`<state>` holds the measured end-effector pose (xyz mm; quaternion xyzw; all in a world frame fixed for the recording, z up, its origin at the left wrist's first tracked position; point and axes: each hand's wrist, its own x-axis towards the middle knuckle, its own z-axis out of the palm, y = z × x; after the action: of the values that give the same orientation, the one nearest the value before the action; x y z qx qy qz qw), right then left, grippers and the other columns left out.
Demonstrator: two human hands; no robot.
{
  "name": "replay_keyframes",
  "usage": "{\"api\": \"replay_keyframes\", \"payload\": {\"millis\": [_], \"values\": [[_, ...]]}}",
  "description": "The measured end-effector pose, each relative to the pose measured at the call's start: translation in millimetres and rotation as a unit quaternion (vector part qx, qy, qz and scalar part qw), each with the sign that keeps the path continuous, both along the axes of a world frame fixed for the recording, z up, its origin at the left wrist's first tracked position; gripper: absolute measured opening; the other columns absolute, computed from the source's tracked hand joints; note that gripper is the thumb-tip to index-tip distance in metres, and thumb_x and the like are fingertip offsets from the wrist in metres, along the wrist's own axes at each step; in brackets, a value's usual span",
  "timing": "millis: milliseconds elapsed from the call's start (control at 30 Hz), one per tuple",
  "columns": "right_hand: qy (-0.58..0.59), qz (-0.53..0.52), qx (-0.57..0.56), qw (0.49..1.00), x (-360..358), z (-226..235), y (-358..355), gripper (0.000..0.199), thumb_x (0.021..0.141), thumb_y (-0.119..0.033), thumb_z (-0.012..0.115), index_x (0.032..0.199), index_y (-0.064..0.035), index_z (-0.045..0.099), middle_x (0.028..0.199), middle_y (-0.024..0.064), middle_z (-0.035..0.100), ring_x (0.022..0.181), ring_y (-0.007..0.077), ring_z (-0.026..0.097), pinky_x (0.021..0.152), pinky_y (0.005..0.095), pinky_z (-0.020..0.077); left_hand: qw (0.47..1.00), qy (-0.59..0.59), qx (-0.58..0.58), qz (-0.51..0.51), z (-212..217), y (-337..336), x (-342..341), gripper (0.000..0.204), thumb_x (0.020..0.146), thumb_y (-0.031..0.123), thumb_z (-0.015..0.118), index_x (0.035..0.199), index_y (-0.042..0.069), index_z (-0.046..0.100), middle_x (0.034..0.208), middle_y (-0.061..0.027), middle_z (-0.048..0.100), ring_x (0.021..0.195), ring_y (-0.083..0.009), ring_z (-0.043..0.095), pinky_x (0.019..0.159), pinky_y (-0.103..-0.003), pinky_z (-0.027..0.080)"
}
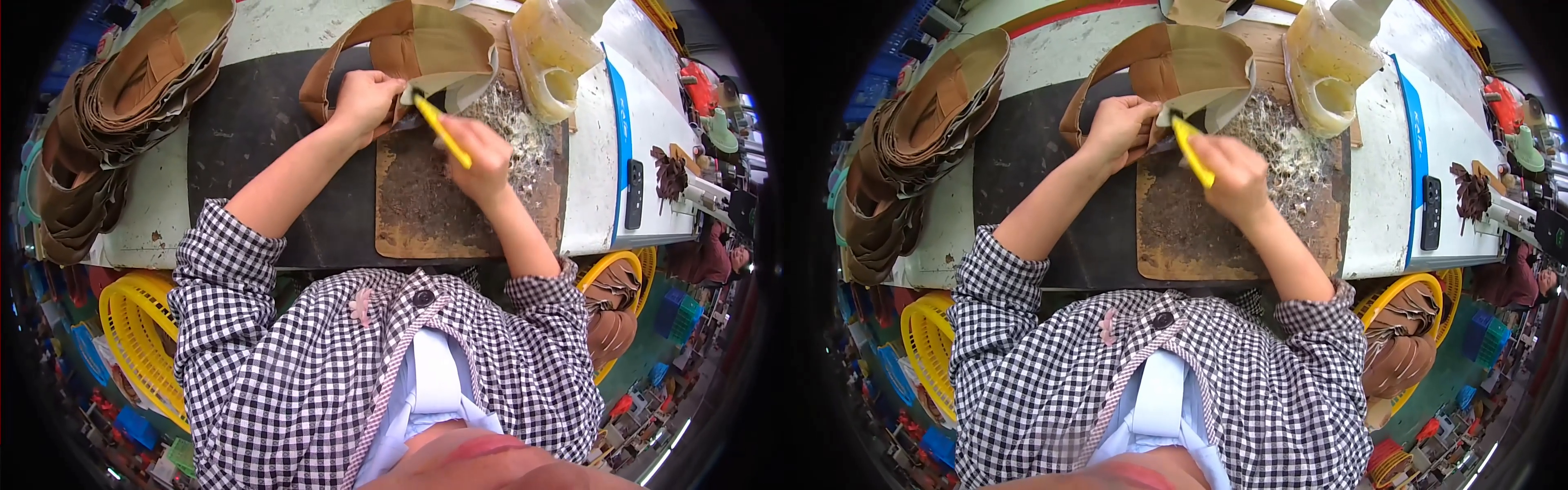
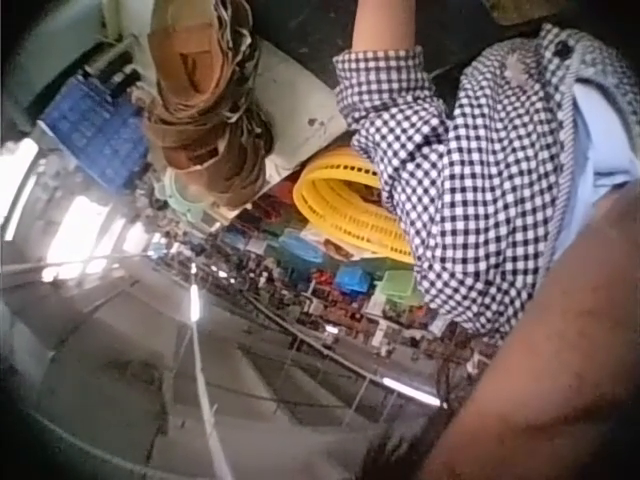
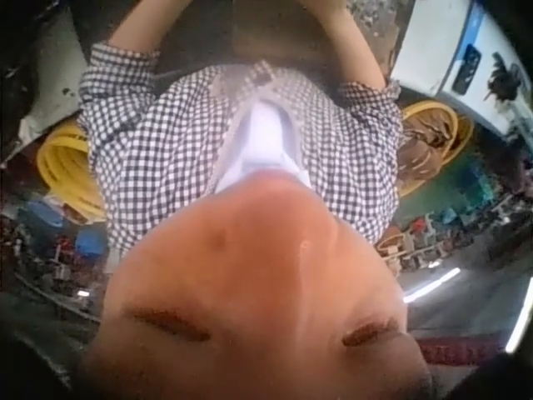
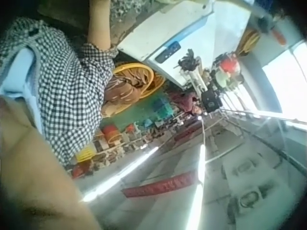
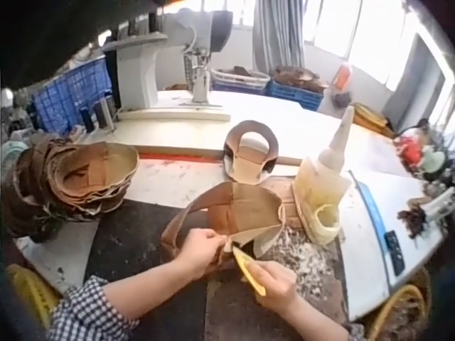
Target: The person assembles leather shoe components by applying glue with a spatula and pressing the parts together by hand at a workbench.
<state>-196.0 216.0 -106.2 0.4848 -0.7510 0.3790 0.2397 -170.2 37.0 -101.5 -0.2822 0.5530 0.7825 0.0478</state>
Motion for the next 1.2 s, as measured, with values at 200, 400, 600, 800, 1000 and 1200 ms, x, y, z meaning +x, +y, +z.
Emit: {"api": "replay_keyframes", "payload": {"millis": [200, 400, 600, 800, 1000, 1200], "values": [[-0.017, -0.008, 0.018, 1.000, -1.9, 2.9, 1.3, 0.025, 0.064, 0.000, 0.063, 0.088, -0.0023, 0.060, 0.076, 0.0102, 0.061, 0.064, 0.0236, 0.060, 0.054, 0.0300, 0.0490, 0.998, -0.022, -0.023, 0.058, 4.0, 5.5, -2.3, 0.013, 0.081, 0.011, 0.056, 0.071, 0.003, 0.055, 0.057, -0.0011, 0.050, 0.042, -0.0091, 0.044, 0.038, -0.024, 0.037], [0.001, 0.016, -0.012, 1.000, 1.1, 2.0, -3.3, 0.023, 0.065, 0.004, 0.061, 0.087, -0.0004, 0.062, 0.076, 0.0125, 0.063, 0.063, 0.0232, 0.061, 0.054, 0.0287, 0.0496, 0.999, 0.018, -0.025, 0.009, -3.7, 0.2, 1.3, 0.012, 0.084, 0.010, 0.054, 0.075, 0.003, 0.054, 0.064, -0.0032, 0.057, 0.049, -0.0087, 0.054, 0.043, -0.019, 0.041], [0.002, -0.003, -0.031, 1.000, -11.8, 2.4, -5.0, 0.022, 0.067, 0.005, 0.061, 0.088, -0.0003, 0.061, 0.076, 0.0133, 0.063, 0.063, 0.0241, 0.061, 0.056, 0.0282, 0.0492, 0.998, 0.044, -0.026, 0.041, -5.2, 4.1, -3.2, 0.017, 0.080, 0.010, 0.058, 0.067, 0.000, 0.056, 0.054, -0.0011, 0.050, 0.043, -0.0073, 0.044, 0.037, -0.024, 0.034], [-0.048, -0.016, -0.051, 0.997, -19.1, 32.1, 6.6, 0.020, 0.065, 0.000, 0.063, 0.085, -0.0043, 0.063, 0.068, 0.0096, 0.060, 0.058, 0.0233, 0.059, 0.051, 0.0293, 0.0457, 0.998, 0.022, -0.022, 0.048, -6.9, -0.8, -3.2, 0.018, 0.080, 0.011, 0.057, 0.065, 0.002, 0.055, 0.050, -0.0008, 0.048, 0.038, -0.0074, 0.041, 0.033, -0.024, 0.031], [-0.041, 0.116, 0.047, 0.991, -11.8, 23.8, 0.2, 0.019, 0.063, 0.004, 0.060, 0.080, -0.0040, 0.063, 0.075, 0.0079, 0.062, 0.066, 0.0216, 0.061, 0.058, 0.0291, 0.0496, 0.996, 0.058, -0.064, 0.012, -12.9, 0.4, -9.7, 0.018, 0.080, 0.010, 0.056, 0.065, 0.001, 0.056, 0.049, -0.0018, 0.048, 0.034, -0.0086, 0.040, 0.030, -0.025, 0.028], [-0.081, 0.042, -0.040, 0.995, -41.4, 7.1, 12.5, 0.015, 0.067, 0.005, 0.057, 0.076, -0.0050, 0.064, 0.072, 0.0090, 0.063, 0.064, 0.0225, 0.061, 0.057, 0.0298, 0.0487, 0.938, 0.088, -0.320, -0.100, -2.7, -3.2, -6.8, 0.020, 0.079, 0.017, 0.055, 0.073, -0.001, 0.061, 0.061, -0.0108, 0.060, 0.053, -0.0187, 0.058, 0.049, -0.032, 0.042]]}}
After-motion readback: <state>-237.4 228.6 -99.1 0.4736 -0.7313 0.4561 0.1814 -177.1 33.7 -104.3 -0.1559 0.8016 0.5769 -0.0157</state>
